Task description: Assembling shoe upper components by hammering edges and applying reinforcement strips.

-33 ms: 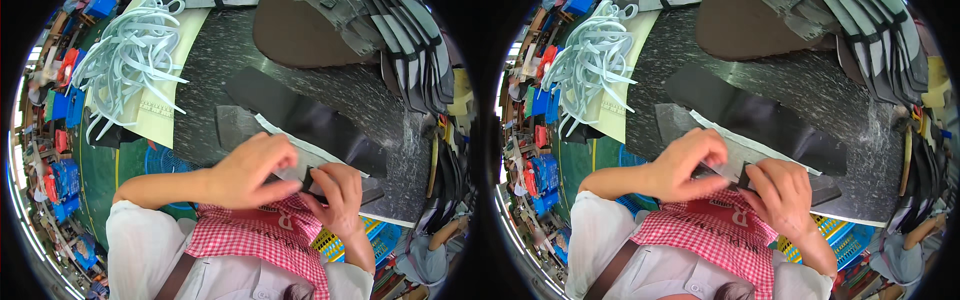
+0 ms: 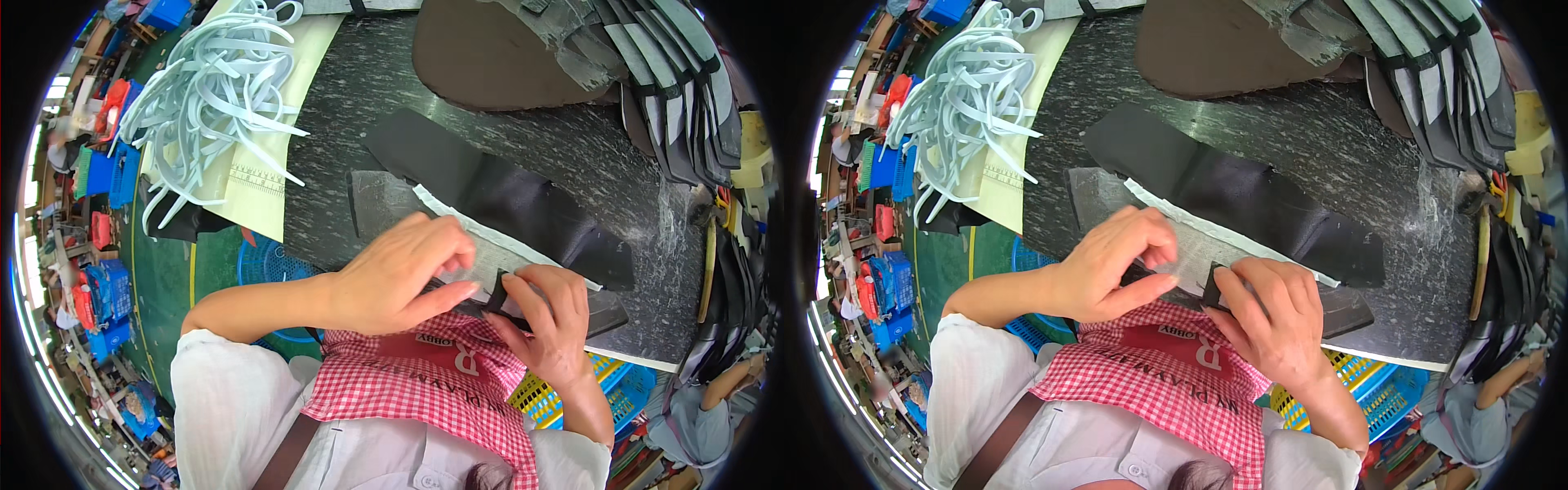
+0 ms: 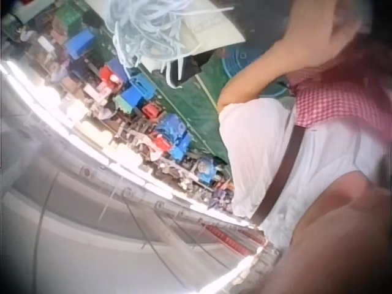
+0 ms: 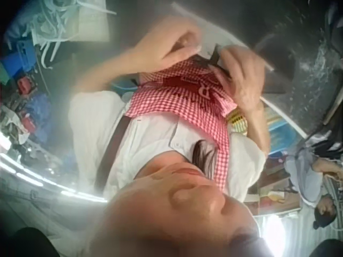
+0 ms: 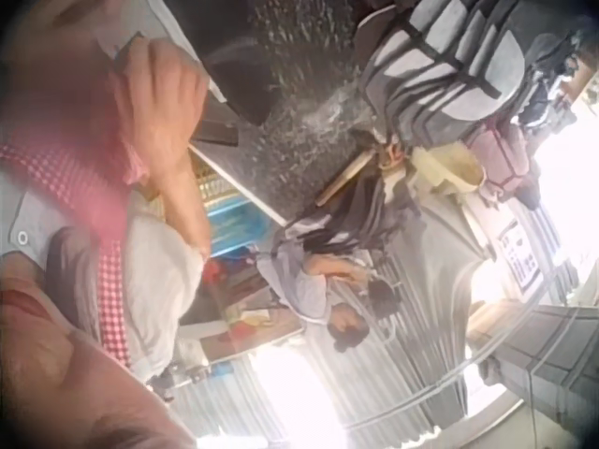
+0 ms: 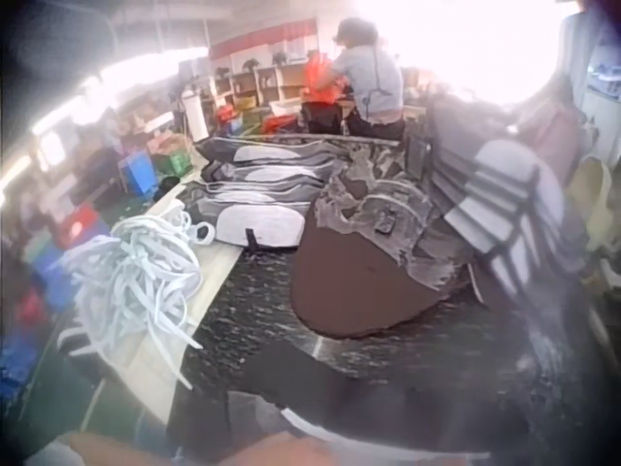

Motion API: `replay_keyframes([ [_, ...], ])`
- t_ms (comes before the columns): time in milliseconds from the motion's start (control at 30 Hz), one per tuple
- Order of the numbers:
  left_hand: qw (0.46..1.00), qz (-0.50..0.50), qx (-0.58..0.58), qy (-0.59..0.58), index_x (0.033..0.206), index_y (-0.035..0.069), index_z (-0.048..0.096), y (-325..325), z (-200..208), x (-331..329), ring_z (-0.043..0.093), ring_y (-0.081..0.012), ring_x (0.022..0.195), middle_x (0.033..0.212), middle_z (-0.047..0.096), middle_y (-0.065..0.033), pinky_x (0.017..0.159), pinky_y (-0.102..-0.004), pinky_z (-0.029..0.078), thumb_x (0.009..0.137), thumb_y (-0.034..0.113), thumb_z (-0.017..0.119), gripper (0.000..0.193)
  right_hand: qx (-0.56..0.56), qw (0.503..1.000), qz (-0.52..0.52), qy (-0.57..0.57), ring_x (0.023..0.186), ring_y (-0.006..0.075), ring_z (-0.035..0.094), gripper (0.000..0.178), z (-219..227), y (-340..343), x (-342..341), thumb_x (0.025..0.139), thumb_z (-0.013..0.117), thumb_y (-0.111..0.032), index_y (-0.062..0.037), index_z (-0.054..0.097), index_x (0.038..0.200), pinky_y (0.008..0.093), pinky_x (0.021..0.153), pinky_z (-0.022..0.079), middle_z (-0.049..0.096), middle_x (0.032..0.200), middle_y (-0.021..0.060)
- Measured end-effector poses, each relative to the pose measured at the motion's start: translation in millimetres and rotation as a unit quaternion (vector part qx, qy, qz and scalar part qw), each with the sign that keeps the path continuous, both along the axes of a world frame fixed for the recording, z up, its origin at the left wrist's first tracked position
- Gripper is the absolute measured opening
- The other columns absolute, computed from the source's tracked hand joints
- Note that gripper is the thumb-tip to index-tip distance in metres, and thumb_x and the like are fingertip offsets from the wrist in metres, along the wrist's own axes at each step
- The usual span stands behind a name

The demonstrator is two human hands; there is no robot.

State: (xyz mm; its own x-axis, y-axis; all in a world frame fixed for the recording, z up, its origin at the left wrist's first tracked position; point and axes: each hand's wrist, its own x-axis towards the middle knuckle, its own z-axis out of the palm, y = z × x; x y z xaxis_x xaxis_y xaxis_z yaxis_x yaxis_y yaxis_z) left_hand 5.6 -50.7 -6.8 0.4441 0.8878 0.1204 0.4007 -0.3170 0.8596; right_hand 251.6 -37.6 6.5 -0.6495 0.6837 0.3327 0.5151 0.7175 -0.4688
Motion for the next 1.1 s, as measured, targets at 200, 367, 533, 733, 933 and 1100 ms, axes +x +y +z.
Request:
replay_keyframes([
  [200, 0.983, 0.042, 0.127, 0.128, 0.092, 0.009, 0.056, -0.7, 28.1, -26.5, 0.053, -0.0186, 0.067, 0.079, 0.053, -0.0022, 0.067, -0.0331, 0.037, 0.077, 0.022, 0.075, 0.028, 0.042, 0.999, 0.019, 0.01, 0.094, 0.0259, 0.062, 0.049, 0.1, 5.0, -1.7, 0.064, 0.082, -0.018, -0.0061, 0.065, 0.109, 0.0381, 0.077, 0.049, 0.061, 0.104, 0.0086],
  [367, 0.867, -0.038, 0.44, 0.232, 0.097, 0.006, 0.069, 5.5, 28.4, 20.8, 0.062, -0.0172, 0.084, 0.088, 0.066, -0.0051, 0.077, -0.0338, 0.04, 0.078, 0.023, 0.07, 0.025, 0.099, 0.995, 0.015, -0.012, 0.093, 0.0248, 0.064, 0.042, 4.7, 2.5, -4.2, 0.07, 0.078, -0.02, -0.0031, 0.065, 0.106, 0.0356, 0.072, 0.05, 0.063, 0.102, 0.01],
  [533, 0.854, -0.145, 0.437, 0.242, 0.086, 0.001, 0.07, 12.8, 19.9, 16.8, 0.062, -0.0186, 0.091, 0.092, 0.067, -0.0083, 0.086, -0.0366, 0.045, 0.068, 0.013, 0.063, 0.023, 0.071, 0.988, 0.08, -0.115, 0.104, 0.0233, 0.062, 0.033, 15.7, -1.8, 1.4, 0.076, 0.071, -0.02, -0.0002, 0.068, 0.101, 0.0368, 0.082, 0.05, 0.063, 0.112, 0.0094],
  [733, 0.84, -0.251, 0.411, 0.248, 0.075, 0.002, 0.066, 26.7, 41.0, 17.7, 0.062, -0.0202, 0.082, 0.084, 0.065, -0.0071, 0.089, -0.0395, 0.047, 0.065, 0.013, 0.067, 0.015, 0.058, 0.988, 0.055, -0.135, 0.12, 0.0283, 0.055, 0.047, 19.0, -3.1, 13.2, 0.072, 0.063, -0.013, 0.0049, 0.064, 0.115, 0.038, 0.1, 0.046, 0.057, 0.131, 0.0158],
  [933, 0.973, -0.122, 0.193, 0.037, 0.074, 0.006, 0.062, 31.0, 48.4, 27.2, 0.059, -0.0201, 0.079, 0.083, 0.063, -0.0047, 0.082, -0.0395, 0.045, 0.076, 0.015, 0.076, 0.017, 0.027, 0.997, 0.051, -0.054, 0.116, 0.0317, 0.059, 0.045, 0.0, -4.7, 25.2, 0.068, 0.068, -0.01, 0.0042, 0.065, 0.11, 0.0402, 0.096, 0.052, 0.061, 0.12, 0.0173],
  [1100, 0.924, -0.138, 0.293, 0.206, 0.082, 0.003, 0.066, 25.0, 38.7, 41.5, 0.057, -0.018, 0.084, 0.09, 0.063, -0.0055, 0.086, -0.0402, 0.045, 0.068, 0.011, 0.067, 0.016, 0.064, 0.994, 0.024, 0.086, 0.09, 0.0297, 0.067, 0.031, -15.5, -8.5, 28.7, 0.064, 0.081, -0.012, -0.0003, 0.066, 0.089, 0.0418, 0.081, 0.057, 0.062, 0.094, 0.011],
])
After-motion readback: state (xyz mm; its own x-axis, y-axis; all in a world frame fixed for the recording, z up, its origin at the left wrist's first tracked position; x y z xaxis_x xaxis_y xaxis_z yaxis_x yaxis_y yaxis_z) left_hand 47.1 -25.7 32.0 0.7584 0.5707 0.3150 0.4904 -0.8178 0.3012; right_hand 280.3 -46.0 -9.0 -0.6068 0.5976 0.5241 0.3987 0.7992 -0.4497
